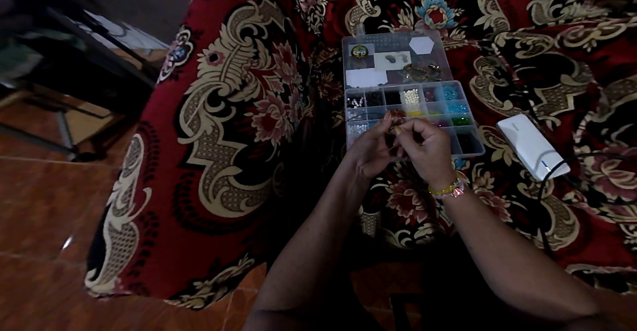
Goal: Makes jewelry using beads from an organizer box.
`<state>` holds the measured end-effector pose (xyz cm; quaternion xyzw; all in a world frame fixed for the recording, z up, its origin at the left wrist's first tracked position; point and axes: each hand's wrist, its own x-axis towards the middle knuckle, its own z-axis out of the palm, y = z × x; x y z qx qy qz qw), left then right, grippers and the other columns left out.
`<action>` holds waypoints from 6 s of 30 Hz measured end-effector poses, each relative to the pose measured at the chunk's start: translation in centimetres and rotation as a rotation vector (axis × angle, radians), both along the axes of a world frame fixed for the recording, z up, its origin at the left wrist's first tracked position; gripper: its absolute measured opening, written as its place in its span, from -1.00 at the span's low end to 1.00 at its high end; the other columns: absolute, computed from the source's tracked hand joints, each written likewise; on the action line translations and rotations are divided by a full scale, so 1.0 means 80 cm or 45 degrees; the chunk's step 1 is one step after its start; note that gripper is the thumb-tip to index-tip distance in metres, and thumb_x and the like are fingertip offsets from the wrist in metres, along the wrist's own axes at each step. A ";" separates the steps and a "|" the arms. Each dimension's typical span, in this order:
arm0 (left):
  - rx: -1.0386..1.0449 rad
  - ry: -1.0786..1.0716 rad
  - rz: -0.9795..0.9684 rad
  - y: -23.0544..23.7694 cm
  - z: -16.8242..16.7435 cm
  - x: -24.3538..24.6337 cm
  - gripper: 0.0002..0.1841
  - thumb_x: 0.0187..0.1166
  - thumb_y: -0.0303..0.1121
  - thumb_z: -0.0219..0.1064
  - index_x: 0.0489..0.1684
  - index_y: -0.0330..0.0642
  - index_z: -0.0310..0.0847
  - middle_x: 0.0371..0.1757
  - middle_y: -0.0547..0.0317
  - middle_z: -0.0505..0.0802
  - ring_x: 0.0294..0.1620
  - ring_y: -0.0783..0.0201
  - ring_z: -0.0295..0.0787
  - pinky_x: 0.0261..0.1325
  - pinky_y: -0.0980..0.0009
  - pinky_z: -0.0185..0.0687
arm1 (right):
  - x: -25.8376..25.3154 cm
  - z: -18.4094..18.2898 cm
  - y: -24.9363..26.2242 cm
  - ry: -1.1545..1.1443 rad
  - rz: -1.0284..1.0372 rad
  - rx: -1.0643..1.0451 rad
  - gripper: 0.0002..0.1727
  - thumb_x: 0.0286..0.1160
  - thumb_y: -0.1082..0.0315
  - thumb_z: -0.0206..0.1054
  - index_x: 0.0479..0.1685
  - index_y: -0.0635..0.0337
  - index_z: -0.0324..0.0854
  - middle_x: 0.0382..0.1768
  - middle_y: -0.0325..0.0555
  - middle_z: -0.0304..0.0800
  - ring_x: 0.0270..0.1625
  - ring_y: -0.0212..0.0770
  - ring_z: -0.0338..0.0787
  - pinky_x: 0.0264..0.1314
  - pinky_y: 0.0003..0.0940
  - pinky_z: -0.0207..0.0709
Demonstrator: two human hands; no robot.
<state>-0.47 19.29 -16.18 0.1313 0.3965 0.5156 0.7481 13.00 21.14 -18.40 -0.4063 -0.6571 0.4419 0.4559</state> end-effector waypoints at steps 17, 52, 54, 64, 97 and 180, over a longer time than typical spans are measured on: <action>0.102 0.053 -0.039 -0.001 -0.006 0.001 -0.67 0.88 -0.09 -0.07 0.07 -0.06 0.55 -0.33 0.24 0.72 -0.45 0.44 0.65 -0.34 0.57 0.63 | 0.001 -0.002 0.001 -0.022 -0.012 0.037 -0.86 0.57 0.37 0.28 -0.29 0.20 0.70 -0.57 -0.34 0.73 -0.62 -0.52 0.68 -0.54 -0.59 0.64; 0.573 0.876 0.206 -0.006 0.000 -0.010 -0.86 0.71 -0.37 0.25 -0.04 -0.10 0.76 -0.02 0.30 0.84 -0.09 0.46 0.73 -0.08 0.47 0.65 | 0.012 0.008 0.008 0.010 0.031 0.005 -0.72 0.80 0.31 0.15 0.03 0.28 0.75 -0.31 -0.29 0.87 -0.53 -0.56 0.72 -0.45 -0.62 0.68; 0.578 0.892 0.201 -0.007 0.000 -0.010 -0.86 0.70 -0.37 0.26 -0.03 -0.10 0.76 -0.03 0.30 0.84 -0.10 0.46 0.73 -0.07 0.48 0.64 | 0.012 0.006 0.008 0.041 0.045 0.014 -0.72 0.80 0.32 0.14 0.03 0.29 0.74 -0.31 -0.29 0.86 -0.52 -0.55 0.72 -0.45 -0.62 0.68; 0.740 1.561 0.123 0.002 0.008 -0.033 -0.88 0.60 -0.44 0.38 -0.07 -0.25 0.77 -0.04 0.11 0.83 -0.03 0.37 0.77 0.06 0.42 0.71 | 0.012 0.003 0.015 0.012 -0.026 0.143 -0.82 0.65 0.37 0.30 -0.06 0.27 0.78 -0.34 -0.30 0.85 -0.41 -0.60 0.75 -0.36 -0.68 0.65; 0.655 2.121 -0.345 -0.008 0.008 -0.030 -0.87 0.56 -0.45 0.42 -0.16 -0.36 0.76 -0.17 -0.15 0.84 -0.10 -0.09 0.82 0.06 -0.12 0.69 | 0.011 0.006 0.012 0.121 -0.022 0.060 -0.83 0.66 0.43 0.28 -0.03 0.31 0.76 -0.43 -0.28 0.79 -0.51 -0.53 0.72 -0.44 -0.63 0.69; 0.258 -0.033 -0.107 0.003 -0.018 -0.023 -0.73 0.85 -0.26 -0.01 -0.05 -0.03 0.66 -0.22 0.28 0.81 -0.27 0.43 0.76 -0.10 0.49 0.74 | 0.000 0.005 -0.004 0.222 0.059 -0.126 -0.93 0.51 0.44 0.32 -0.26 0.20 0.71 -0.55 -0.30 0.74 -0.63 -0.46 0.69 -0.56 -0.55 0.67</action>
